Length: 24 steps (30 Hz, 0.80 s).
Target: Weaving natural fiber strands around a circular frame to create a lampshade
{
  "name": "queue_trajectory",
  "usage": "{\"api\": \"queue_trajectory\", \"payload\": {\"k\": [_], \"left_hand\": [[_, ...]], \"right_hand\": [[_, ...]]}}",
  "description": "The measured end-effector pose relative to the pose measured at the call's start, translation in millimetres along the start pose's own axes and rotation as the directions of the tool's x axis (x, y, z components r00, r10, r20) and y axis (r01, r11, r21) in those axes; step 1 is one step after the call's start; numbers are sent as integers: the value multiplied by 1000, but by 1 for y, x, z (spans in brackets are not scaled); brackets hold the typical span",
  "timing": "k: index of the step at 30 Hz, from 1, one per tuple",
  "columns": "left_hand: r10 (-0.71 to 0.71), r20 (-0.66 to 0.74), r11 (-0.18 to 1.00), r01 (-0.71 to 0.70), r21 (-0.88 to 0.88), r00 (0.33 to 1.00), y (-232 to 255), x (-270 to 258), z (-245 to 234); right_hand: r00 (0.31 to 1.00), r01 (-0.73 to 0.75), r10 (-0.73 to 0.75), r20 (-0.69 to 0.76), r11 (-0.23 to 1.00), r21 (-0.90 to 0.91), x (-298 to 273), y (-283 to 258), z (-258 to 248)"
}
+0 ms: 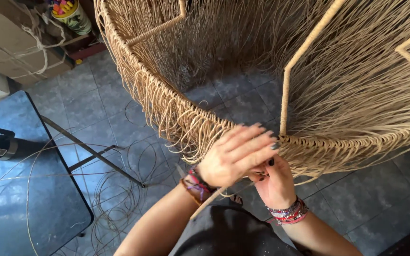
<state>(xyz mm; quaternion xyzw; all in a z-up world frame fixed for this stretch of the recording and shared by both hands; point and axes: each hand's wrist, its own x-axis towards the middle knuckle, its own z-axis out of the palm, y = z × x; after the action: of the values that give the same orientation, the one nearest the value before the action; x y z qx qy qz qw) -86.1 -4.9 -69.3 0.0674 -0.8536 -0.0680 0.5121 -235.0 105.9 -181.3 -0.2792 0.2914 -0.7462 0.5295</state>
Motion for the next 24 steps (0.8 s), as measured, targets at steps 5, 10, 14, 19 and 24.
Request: {"api": "queue_trajectory", "payload": {"k": [5, 10, 14, 19, 24], "left_hand": [[-137, -14, 921, 122, -370, 990, 1, 44, -18], [-398, -29, 916, 399, 31, 917, -7, 57, -13], [-517, -86, 850, 522, 74, 852, -16, 64, -3], [-605, -64, 795, 607, 17, 794, -16, 72, 0], [-783, 85, 324, 520, -790, 616, 9, 86, 7]], "right_hand": [[992, -21, 17, 127, 999, 33, 5, -54, 83], [999, 36, -34, 11, 984, -177, -3, -42, 89], [992, 127, -127, 22, 943, -308, -7, -30, 74], [994, 89, -105, -22, 922, -376, -15, -20, 54], [981, 166, -192, -25, 903, -397, -6, -16, 50]]}}
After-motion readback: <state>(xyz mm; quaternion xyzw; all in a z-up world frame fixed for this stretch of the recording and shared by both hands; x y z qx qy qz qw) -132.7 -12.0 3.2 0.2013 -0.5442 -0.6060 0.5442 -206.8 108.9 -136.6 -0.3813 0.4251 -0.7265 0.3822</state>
